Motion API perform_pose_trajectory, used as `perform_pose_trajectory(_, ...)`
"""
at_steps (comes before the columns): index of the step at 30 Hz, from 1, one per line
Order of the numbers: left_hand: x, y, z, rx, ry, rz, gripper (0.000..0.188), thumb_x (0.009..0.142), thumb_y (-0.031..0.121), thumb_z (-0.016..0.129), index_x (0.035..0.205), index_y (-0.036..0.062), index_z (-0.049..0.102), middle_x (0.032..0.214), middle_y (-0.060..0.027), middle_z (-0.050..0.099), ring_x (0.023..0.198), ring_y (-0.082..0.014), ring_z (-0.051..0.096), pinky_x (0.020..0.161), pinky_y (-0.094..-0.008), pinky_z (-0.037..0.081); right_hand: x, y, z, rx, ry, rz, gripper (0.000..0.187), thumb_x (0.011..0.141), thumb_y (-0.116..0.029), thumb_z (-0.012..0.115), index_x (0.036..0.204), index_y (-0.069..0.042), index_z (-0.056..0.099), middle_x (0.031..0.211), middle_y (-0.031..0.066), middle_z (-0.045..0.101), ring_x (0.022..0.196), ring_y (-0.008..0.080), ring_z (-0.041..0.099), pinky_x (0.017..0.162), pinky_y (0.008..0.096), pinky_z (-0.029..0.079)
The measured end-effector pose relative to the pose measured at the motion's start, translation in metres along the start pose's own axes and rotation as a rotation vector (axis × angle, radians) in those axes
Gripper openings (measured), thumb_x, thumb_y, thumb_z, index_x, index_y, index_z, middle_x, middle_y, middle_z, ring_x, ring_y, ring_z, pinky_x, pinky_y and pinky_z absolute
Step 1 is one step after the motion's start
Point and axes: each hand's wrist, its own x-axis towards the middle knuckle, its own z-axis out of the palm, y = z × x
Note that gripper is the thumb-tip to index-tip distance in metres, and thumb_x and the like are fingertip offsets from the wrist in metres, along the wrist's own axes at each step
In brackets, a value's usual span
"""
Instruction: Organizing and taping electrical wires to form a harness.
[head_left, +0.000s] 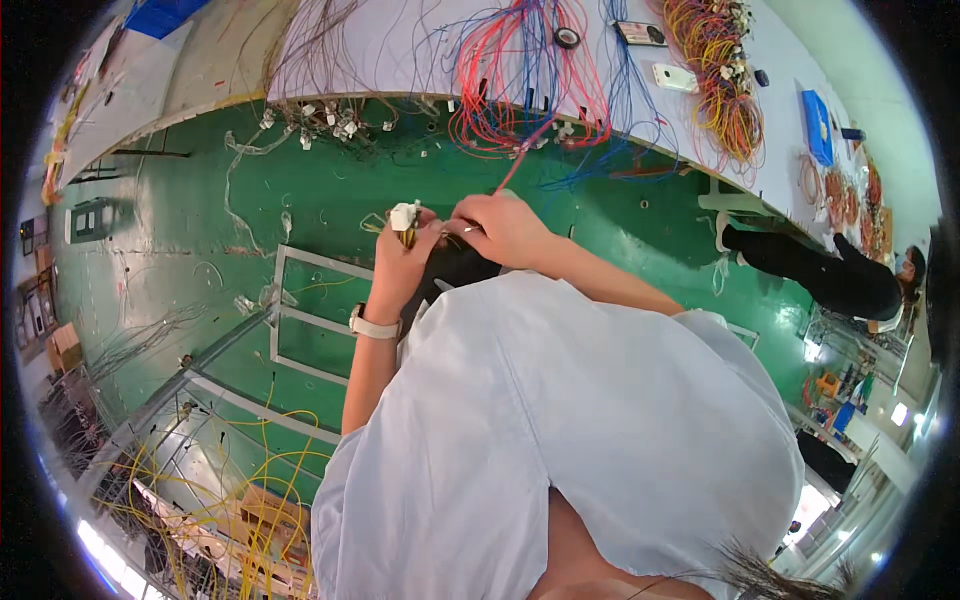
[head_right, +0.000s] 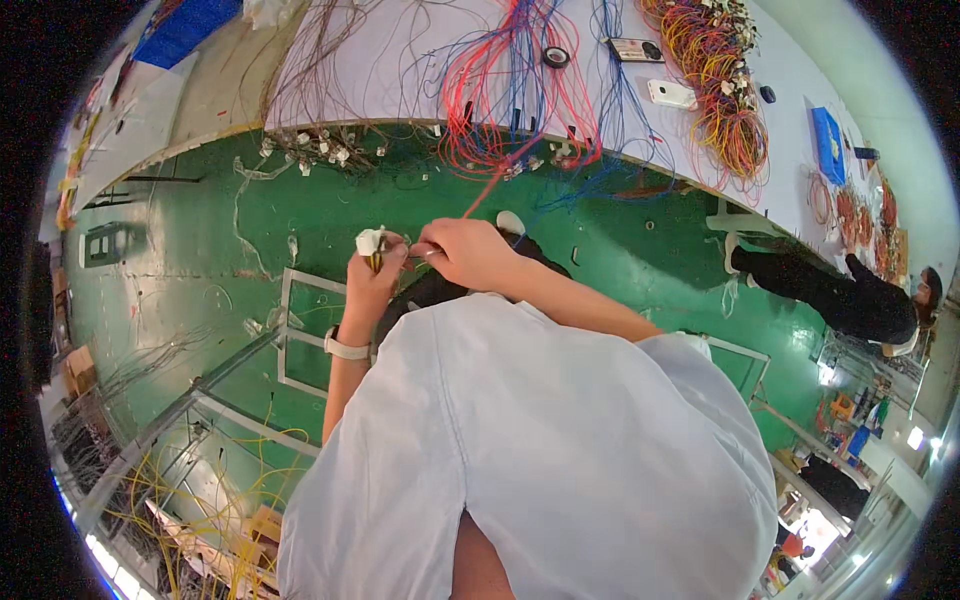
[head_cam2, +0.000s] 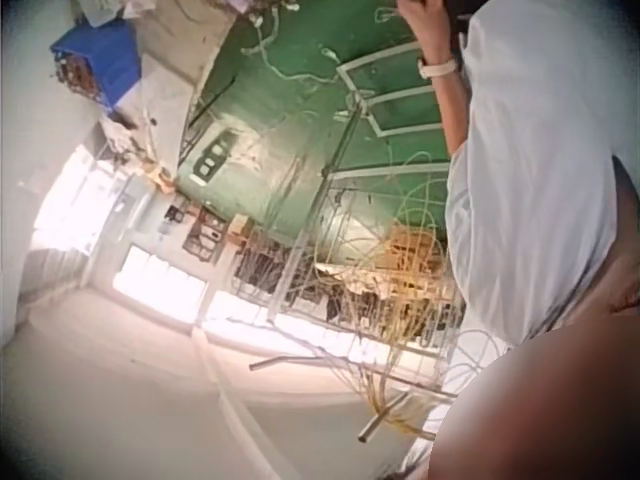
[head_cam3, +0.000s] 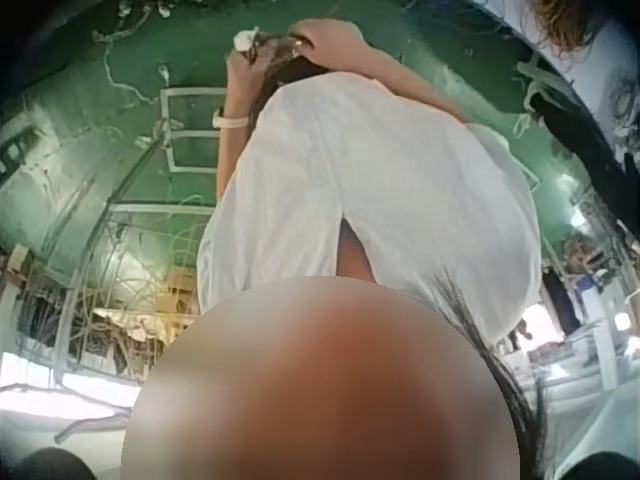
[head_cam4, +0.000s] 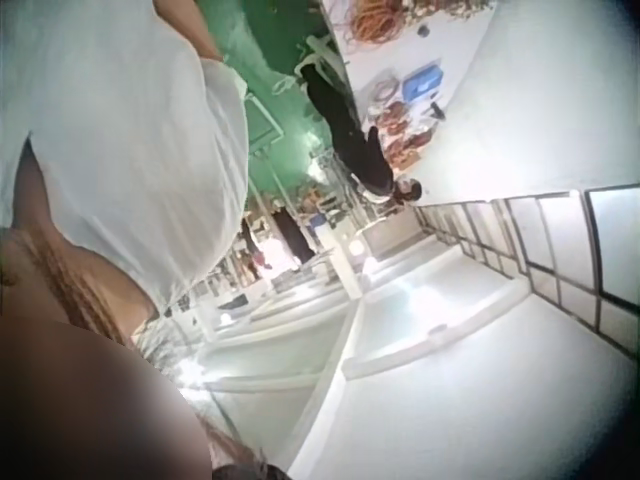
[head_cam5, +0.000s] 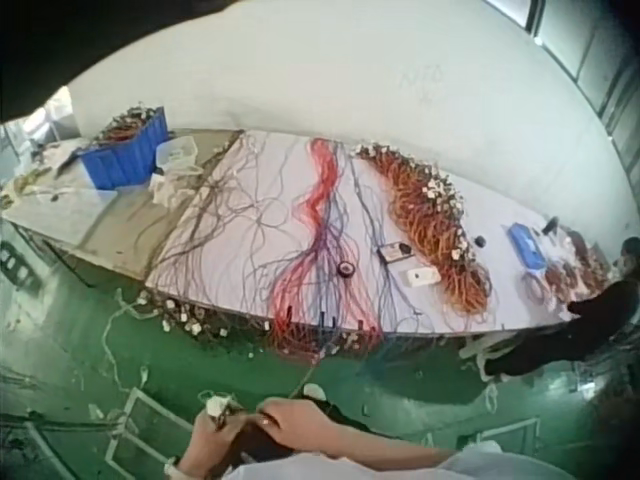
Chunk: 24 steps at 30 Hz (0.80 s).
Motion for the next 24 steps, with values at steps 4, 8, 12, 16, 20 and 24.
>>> perform_pose_trajectory(4,-0.016,0.016,-0.001,-0.119,0.029,0.021,0.012,0.091,0.011,0.056,0.095,-0.0007,0.058,0.076,-0.0022,0.062,0.061,-0.0084,0.054,0.057,-0.0238,0.044,0.005,0.0,0.005,0.0,0.086,-0.065,0.019,0.088,-0.024,0.059,0.089,-0.005,0.063,0.083,0.0116,0.06,0.075,0.0307,0.06,0.065,0.0415,0.047)
perform_pose_trajectory(8,-0.011,0.01,0.008,-0.065,0.215,0.095,0.021,0.095,0.016,0.052,0.087,-0.0008,0.06,0.064,0.0017,0.054,0.054,-0.0051,0.043,0.049,-0.0219,0.034,0.0,-0.025,-0.014,-0.052,0.289,-0.055,0.032,0.085,-0.032,0.064,0.104,-0.007,0.056,0.096,0.0119,0.053,0.072,0.0305,0.059,0.063,0.0414,0.048)
perform_pose_trajectory(12,-0.001,0.03,0.016,-0.68,0.099,-0.203,0.029,0.099,0.033,0.046,0.084,0.0084,0.052,0.057,0.0071,0.033,0.045,-0.0025,0.024,0.04,-0.0216,0.016,0.002,-0.033,-0.056,-0.171,0.425,-0.119,0.036,0.084,-0.035,0.063,0.101,-0.005,0.051,0.097,0.0135,0.052,0.065,0.0301,0.06,0.056,0.04,0.049)
perform_pose_trajectory(16,0.015,0.052,0.028,-0.856,-0.058,-0.302,0.032,0.1,0.037,0.042,0.082,0.0117,0.048,0.056,0.0072,0.029,0.045,-0.0035,0.022,0.04,-0.021,0.017,0.006,-0.039,-0.085,0.008,0.377,-0.259,0.013,0.087,-0.016,0.054,0.085,-0.004,0.049,0.076,0.0093,0.054,0.062,0.0304,0.057,0.052,0.0401,0.044)
perform_pose_trajectory(20,0.029,0.067,0.044,-0.84,-0.1,-0.278,0.033,0.101,0.039,0.039,0.087,0.0113,0.051,0.057,0.007,0.029,0.046,-0.0037,0.022,0.04,-0.0217,0.016,0.016,-0.031,-0.094,-0.001,0.453,-0.378,0.004,0.09,-0.005,0.049,0.089,-0.002,0.051,0.08,0.0122,0.055,0.066,0.0306,0.057,0.058,0.0368,0.044)
perform_pose_trajectory(24,0.04,0.082,0.062,-0.778,-0.03,-0.328,0.033,0.101,0.039,0.038,0.091,0.0109,0.052,0.057,0.0069,0.029,0.046,-0.004,0.021,0.041,-0.022,0.015,0.013,-0.019,-0.106,0.28,0.328,-0.317,0.006,0.088,-0.004,0.056,0.091,0.001,0.055,0.082,0.0097,0.058,0.068,0.0218,0.061,0.059,0.0307,0.047)
